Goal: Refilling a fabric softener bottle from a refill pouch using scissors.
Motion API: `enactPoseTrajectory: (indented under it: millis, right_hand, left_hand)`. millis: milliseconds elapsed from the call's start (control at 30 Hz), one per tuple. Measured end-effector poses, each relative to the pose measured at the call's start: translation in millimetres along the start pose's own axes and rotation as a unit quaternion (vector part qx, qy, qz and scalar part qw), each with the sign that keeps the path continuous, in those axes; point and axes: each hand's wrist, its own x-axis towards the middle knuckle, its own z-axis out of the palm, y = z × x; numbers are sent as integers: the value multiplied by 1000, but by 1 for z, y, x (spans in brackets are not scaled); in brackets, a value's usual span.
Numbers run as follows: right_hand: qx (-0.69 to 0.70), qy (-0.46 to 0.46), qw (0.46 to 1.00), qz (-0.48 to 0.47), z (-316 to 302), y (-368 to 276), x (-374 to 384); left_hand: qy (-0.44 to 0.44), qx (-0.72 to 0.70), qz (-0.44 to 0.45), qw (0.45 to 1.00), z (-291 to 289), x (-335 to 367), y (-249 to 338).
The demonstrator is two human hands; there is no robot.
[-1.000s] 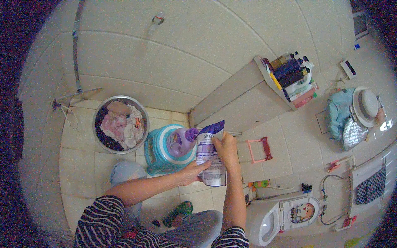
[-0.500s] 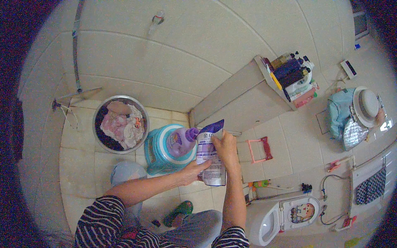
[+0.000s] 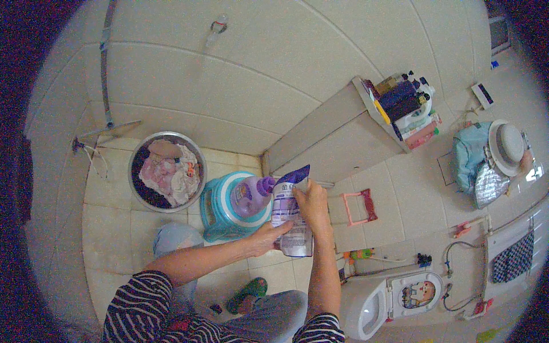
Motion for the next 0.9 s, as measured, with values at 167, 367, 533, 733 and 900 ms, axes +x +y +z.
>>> enactPoseTrajectory:
  millis: [167,367,533,733,900]
  right_hand:
    - [5,-2,1000,-4,-1,-5,-1]
    - [-19,-2,1000,11,-4,-11,-2]
    - [-25,39,999,-17,1,0,0]
    - [-22,3,1000,3,1,1,1]
    - [-36,41,998,-34,6,15,2]
  left_hand:
    - [0,-3,5,1000,-3,1,-3]
    - [3,-3,7,1000,-3,2,-3]
    - [9,-3,15,1000,0,3,-4]
    - [9,-5,26,1000,1,1,-3]
    - [8,-6,23,1000,4,3,-5]
